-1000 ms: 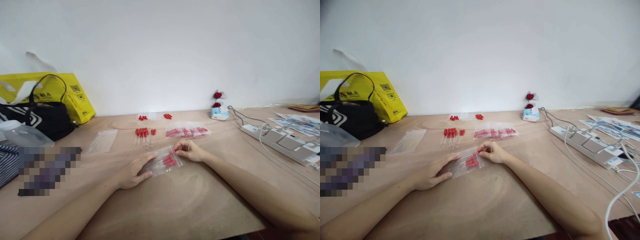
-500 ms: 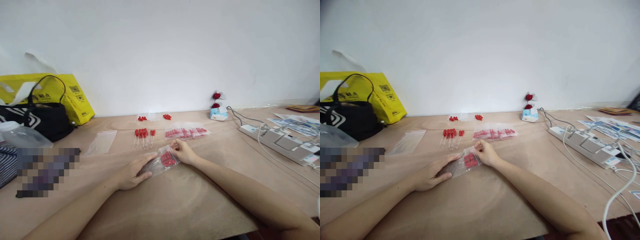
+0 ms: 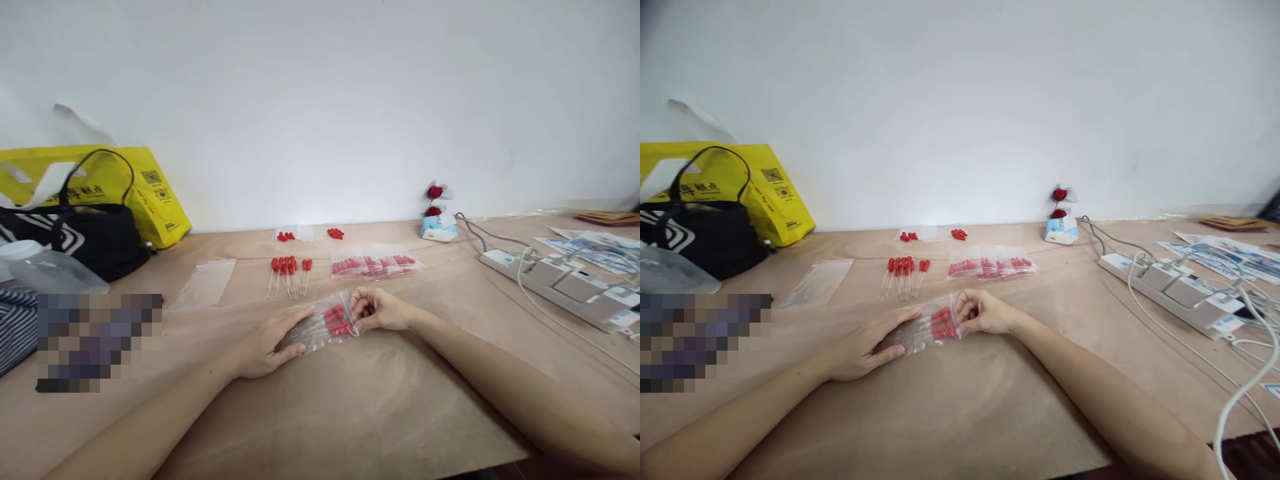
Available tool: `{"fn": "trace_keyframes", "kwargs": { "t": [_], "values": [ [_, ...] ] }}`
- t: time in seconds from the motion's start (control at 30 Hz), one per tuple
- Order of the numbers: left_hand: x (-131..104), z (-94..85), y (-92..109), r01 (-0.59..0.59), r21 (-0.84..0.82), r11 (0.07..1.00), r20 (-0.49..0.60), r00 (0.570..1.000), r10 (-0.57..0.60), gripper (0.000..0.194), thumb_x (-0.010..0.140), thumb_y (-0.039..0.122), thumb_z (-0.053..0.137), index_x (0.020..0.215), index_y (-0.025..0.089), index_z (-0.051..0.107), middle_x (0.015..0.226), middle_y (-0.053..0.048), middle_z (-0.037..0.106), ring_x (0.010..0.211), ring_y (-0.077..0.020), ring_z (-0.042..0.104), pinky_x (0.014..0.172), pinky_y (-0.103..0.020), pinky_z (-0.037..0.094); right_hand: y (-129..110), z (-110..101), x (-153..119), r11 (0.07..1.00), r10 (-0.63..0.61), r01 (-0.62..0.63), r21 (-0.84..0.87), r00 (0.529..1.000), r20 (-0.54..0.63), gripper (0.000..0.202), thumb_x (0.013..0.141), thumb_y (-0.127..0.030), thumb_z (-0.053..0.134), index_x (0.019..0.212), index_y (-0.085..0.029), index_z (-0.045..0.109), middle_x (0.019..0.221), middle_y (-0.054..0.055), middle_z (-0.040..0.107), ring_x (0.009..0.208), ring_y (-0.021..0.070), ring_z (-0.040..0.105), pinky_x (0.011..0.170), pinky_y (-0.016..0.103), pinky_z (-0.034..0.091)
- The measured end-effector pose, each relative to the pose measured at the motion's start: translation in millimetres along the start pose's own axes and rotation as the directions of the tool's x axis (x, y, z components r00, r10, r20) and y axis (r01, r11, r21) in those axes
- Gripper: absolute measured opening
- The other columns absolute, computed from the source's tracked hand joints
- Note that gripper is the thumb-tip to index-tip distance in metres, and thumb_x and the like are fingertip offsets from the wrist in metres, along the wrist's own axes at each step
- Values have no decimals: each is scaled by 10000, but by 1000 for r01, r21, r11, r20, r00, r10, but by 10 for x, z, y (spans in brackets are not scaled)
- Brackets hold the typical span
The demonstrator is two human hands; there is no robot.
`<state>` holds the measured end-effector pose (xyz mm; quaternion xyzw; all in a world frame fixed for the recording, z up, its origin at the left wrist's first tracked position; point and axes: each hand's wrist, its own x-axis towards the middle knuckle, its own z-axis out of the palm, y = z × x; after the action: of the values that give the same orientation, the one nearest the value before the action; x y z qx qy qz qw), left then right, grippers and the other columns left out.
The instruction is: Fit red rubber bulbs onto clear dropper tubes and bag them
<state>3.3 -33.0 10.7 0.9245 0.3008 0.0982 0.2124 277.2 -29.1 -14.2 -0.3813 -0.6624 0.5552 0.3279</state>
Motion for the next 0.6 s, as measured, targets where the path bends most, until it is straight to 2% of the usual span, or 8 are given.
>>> {"fn": "trace_keyframes", "kwargs": {
  "t": [0.17, 0.33, 0.47, 0.6],
  "values": [
    [-5, 21, -44, 19, 6, 1000, 24, 1000, -20, 708, 763, 476, 527, 1342, 220, 211, 1390, -89, 274, 1246, -272, 288, 1019, -437, 270, 4, 89, 27, 1000, 1, 0, 24, 999, -45, 462, 418, -329, 792, 715, -155, 483, 610, -28, 613, 478, 56, 479, 491, 200, 368],
    [7, 22, -38, 26, 7, 1000, 6, 1000, -26, 712, 757, 485, 531, 1343, 240, 209, 1384, -87, 289, 1238, -276, 302, 1009, -448, 276, 89, 144, 90, 1000, 0, -2, -15, 996, -84, 405, 482, -433, 749, 658, -146, 524, 521, -42, 553, 455, 60, 466, 470, 198, 365],
    [14, 7, -1, 48, 21, 999, 22, 999, -48, 708, 760, 496, 520, 1340, 229, 215, 1386, -95, 282, 1244, -274, 293, 1009, -452, 276, 113, 141, 99, 992, -32, 22, -122, 996, -79, 365, 508, -429, 740, 646, -145, 557, 548, -36, 544, 482, 60, 455, 479, 196, 358],
    [6, -10, 28, 47, 26, 999, 25, 999, -48, 683, 774, 482, 504, 1337, 219, 221, 1384, -100, 285, 1243, -272, 294, 1011, -450, 274, 84, 59, 113, 991, -82, 70, -111, 991, -109, 318, 592, -428, 680, 624, -144, 543, 539, -41, 511, 478, 54, 423, 477, 196, 341]
  ]
}}
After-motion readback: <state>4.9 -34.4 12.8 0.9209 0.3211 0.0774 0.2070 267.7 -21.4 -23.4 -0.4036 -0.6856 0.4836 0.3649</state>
